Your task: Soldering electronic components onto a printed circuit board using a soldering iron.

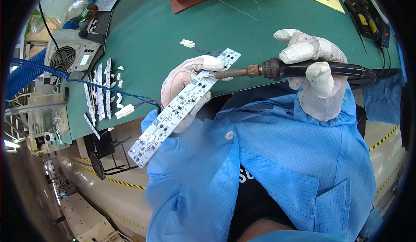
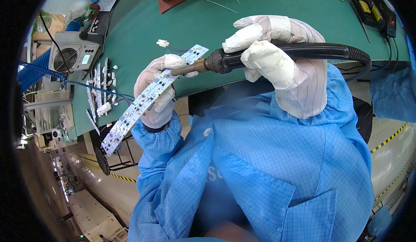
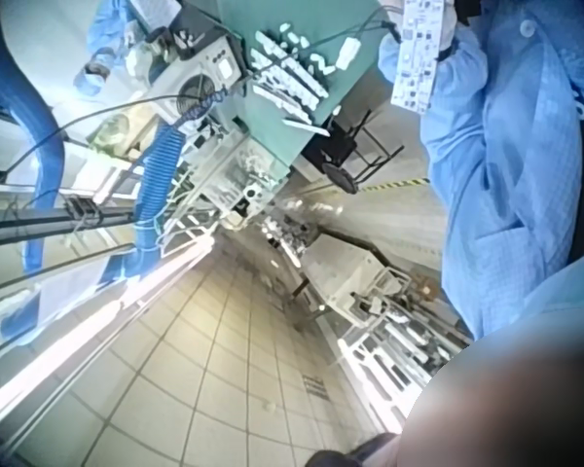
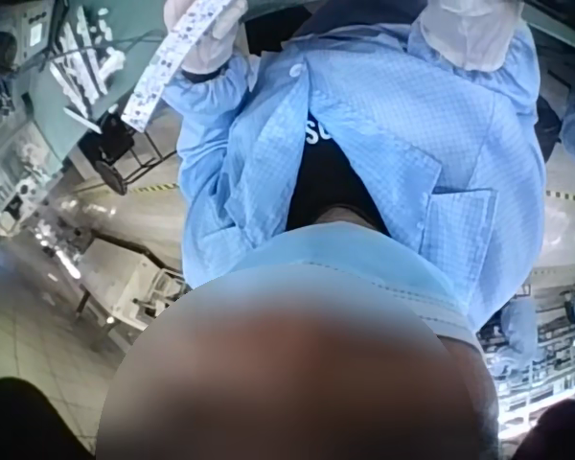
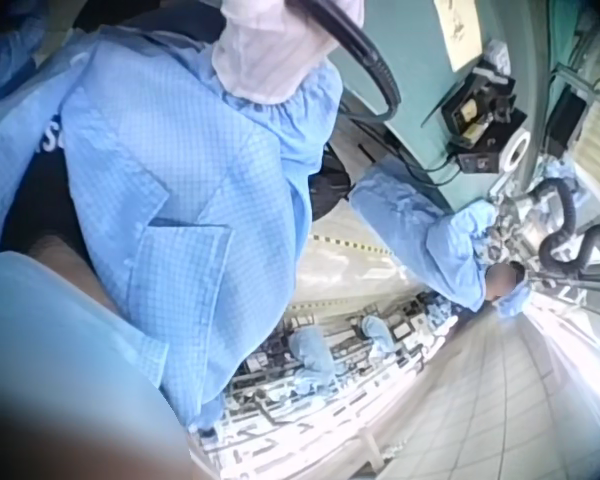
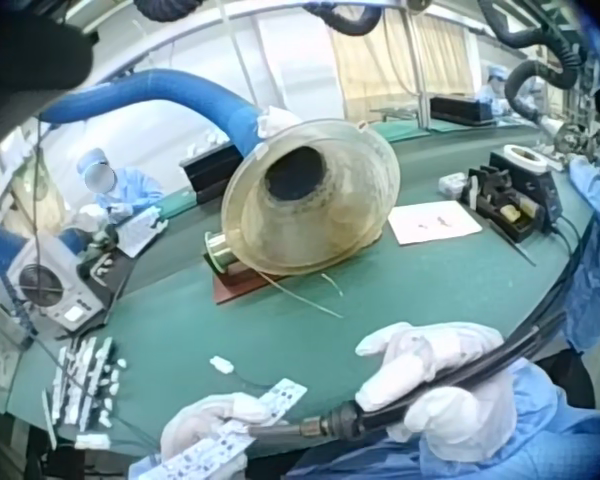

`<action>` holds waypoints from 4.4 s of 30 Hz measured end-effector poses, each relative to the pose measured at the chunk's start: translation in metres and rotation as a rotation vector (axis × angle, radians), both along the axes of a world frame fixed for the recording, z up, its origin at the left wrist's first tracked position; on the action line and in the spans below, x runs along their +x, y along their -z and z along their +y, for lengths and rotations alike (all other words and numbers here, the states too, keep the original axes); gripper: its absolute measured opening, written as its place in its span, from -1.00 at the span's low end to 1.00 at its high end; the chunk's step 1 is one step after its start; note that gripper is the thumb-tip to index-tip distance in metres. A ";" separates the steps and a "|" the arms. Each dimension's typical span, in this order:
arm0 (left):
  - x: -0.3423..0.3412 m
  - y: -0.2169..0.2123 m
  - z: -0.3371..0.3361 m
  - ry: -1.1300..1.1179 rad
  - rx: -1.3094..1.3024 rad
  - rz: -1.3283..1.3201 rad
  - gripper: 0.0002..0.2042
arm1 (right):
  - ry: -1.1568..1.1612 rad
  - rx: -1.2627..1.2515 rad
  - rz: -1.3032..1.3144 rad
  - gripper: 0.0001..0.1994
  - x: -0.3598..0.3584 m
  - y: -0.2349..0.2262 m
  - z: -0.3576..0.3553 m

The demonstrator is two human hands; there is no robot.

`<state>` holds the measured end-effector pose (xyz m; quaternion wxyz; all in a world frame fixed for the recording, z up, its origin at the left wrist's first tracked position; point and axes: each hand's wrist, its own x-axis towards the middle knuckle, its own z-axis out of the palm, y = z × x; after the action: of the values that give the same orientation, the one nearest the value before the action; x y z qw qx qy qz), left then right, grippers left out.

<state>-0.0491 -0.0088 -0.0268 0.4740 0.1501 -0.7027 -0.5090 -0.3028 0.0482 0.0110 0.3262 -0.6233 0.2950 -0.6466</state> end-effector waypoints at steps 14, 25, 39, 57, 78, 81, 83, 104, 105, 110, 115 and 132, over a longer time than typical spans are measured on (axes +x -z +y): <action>0.002 0.008 0.000 0.008 0.100 0.040 -0.58 | 0.030 -0.003 0.060 -0.66 0.003 -0.002 0.001; 0.024 0.014 -0.009 -0.109 0.087 -0.396 -0.51 | -0.028 -0.097 0.128 -0.70 0.002 -0.005 -0.004; 0.009 -0.009 0.012 -0.101 0.055 -0.099 -0.44 | -0.153 -0.083 0.176 -0.66 -0.014 -0.003 -0.006; -0.023 -0.038 0.033 -0.114 0.560 0.143 -0.82 | 0.001 0.397 0.006 -0.69 0.035 -0.013 -0.002; 0.004 -0.031 0.013 -0.377 -0.172 -0.440 -0.61 | 0.018 -0.166 -0.278 -0.57 0.029 0.016 -0.015; 0.015 -0.021 0.020 -0.409 0.107 0.088 -0.26 | 0.016 -0.236 -0.256 -0.59 0.022 0.020 -0.018; 0.018 -0.033 0.026 -0.541 0.137 0.151 -0.25 | 0.005 -0.311 -0.304 -0.70 0.027 0.018 -0.019; 0.026 -0.018 0.028 -0.722 0.090 0.071 -0.27 | -0.043 -0.299 -0.302 -0.71 0.026 0.026 -0.019; 0.026 -0.018 0.028 -0.734 0.090 0.064 -0.28 | -0.055 -0.295 -0.334 -0.69 0.026 0.026 -0.020; 0.034 -0.015 0.019 -0.685 0.029 -0.031 -0.35 | -0.003 -0.234 -0.240 -0.57 0.019 0.027 -0.016; 0.025 -0.024 0.022 -0.663 -0.003 -0.103 -0.40 | 0.016 -0.228 -0.201 -0.58 0.012 0.035 -0.015; 0.035 -0.021 0.015 -0.387 -0.100 0.002 -0.46 | 0.071 -0.117 -0.149 -0.55 0.007 0.041 -0.010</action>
<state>-0.0140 0.0065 -0.0057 0.5705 0.2582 -0.6848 -0.3727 -0.2957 0.0387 -0.0303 0.2871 -0.5808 0.2535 -0.7183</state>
